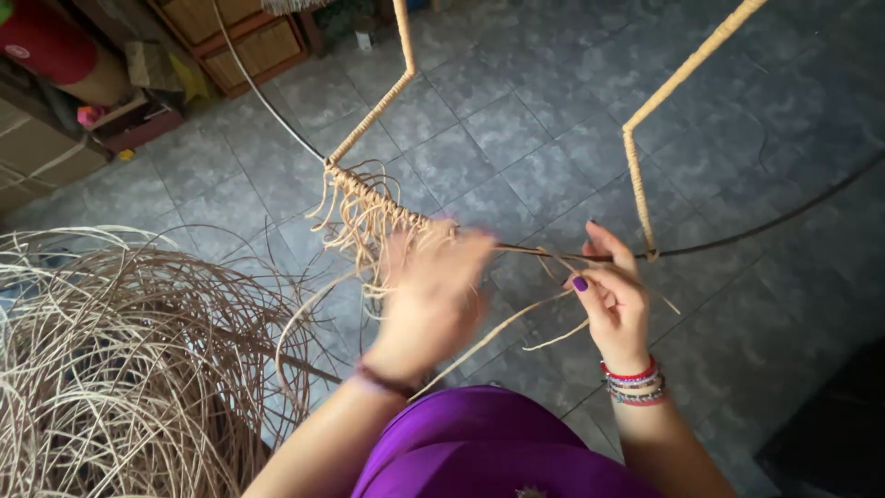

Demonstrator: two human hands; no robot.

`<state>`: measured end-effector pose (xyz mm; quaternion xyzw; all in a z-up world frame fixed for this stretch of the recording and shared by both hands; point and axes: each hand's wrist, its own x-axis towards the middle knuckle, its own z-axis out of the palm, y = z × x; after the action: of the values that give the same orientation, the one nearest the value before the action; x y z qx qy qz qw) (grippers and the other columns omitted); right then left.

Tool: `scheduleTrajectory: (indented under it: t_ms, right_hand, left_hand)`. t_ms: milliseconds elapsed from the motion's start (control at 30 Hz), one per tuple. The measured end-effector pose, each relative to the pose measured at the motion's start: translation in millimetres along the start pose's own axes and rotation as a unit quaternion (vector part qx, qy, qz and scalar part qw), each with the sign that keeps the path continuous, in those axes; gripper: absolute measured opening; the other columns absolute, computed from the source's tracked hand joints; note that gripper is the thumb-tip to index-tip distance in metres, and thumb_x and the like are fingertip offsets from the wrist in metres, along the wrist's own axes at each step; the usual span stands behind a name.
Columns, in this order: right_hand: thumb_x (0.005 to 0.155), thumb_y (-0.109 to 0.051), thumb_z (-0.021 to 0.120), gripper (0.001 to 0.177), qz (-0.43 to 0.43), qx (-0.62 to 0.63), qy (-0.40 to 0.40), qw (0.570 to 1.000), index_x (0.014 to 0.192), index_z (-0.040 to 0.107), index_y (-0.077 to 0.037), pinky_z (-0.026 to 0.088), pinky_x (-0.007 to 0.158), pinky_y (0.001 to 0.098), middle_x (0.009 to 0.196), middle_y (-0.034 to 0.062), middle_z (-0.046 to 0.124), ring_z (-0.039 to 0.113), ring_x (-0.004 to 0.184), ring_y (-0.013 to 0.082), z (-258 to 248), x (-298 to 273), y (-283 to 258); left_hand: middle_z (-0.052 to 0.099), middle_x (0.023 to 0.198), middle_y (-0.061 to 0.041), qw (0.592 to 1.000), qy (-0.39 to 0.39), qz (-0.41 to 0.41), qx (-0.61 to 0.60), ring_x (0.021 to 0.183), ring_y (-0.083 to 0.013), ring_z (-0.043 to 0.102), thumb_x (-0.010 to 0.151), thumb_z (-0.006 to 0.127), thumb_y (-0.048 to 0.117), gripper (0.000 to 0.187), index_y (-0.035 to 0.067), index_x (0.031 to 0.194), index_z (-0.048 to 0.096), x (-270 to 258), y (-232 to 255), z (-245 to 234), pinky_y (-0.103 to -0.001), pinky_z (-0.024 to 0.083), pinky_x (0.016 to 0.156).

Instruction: Weaving and knotting natural fibers onto a decorative metal frame

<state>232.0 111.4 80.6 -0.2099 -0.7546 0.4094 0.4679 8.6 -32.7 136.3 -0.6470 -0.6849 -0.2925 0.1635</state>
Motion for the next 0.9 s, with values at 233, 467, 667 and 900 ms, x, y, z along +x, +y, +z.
scheduleTrajectory:
  t_ms: [233, 467, 667, 900]
  right_hand:
    - [0.101, -0.009, 0.061, 0.022, -0.002, -0.006, -0.005, 1.000, 0.085, 0.065, 0.005, 0.041, 0.120, 0.0413, 0.156, 0.0238, 0.044, 0.049, 0.142, 0.0326, -11.6, 5.4, 2.1]
    - [0.102, -0.002, 0.062, 0.015, 0.018, -0.101, 0.019, 0.995, 0.090, 0.067, 0.006, 0.052, 0.108, 0.0466, 0.149, 0.0249, 0.050, 0.062, 0.128, 0.0381, -18.9, 4.1, -6.7]
    - [0.095, -0.017, 0.078, 0.010, 0.103, -0.246, 0.039, 0.963, 0.104, 0.080, -0.013, 0.055, 0.047, 0.0219, 0.109, 0.0046, 0.060, 0.061, 0.070, 0.0146, -9.8, -38.9, -3.3]
    - [0.101, 0.000, 0.058, 0.014, 0.303, 0.185, 0.095, 0.930, 0.098, 0.071, 0.007, 0.029, 0.038, 0.0150, 0.078, 0.0142, 0.066, 0.037, 0.048, 0.0032, 12.6, -43.6, 4.7]
  left_hand:
    - [0.075, 0.115, 0.003, 0.996, 0.036, 0.051, -0.065, 0.126, -0.0169, 0.063, 0.099, 0.053, 0.015, 0.033, 0.024, 0.127, 0.069, -28.8, -19.7, 48.4, -0.057, 0.020, 0.120]
    - [0.067, 0.132, -0.001, 0.999, -0.013, -0.029, -0.003, 0.139, -0.0296, 0.050, 0.077, 0.066, 0.023, 0.034, 0.027, 0.110, 0.073, -73.3, -37.0, -0.4, -0.057, 0.025, 0.110]
    - [0.063, 0.142, -0.003, 0.984, 0.037, 0.146, -0.094, 0.145, -0.0269, 0.049, 0.101, 0.046, 0.016, 0.040, 0.024, 0.136, 0.064, 0.5, -2.1, 81.4, -0.049, 0.025, 0.121]
    - [0.062, 0.145, -0.009, 0.938, 0.045, 0.233, -0.252, 0.144, -0.0281, 0.052, 0.108, 0.050, 0.035, 0.044, 0.012, 0.145, 0.058, 24.0, 11.2, 91.9, -0.041, 0.022, 0.124]
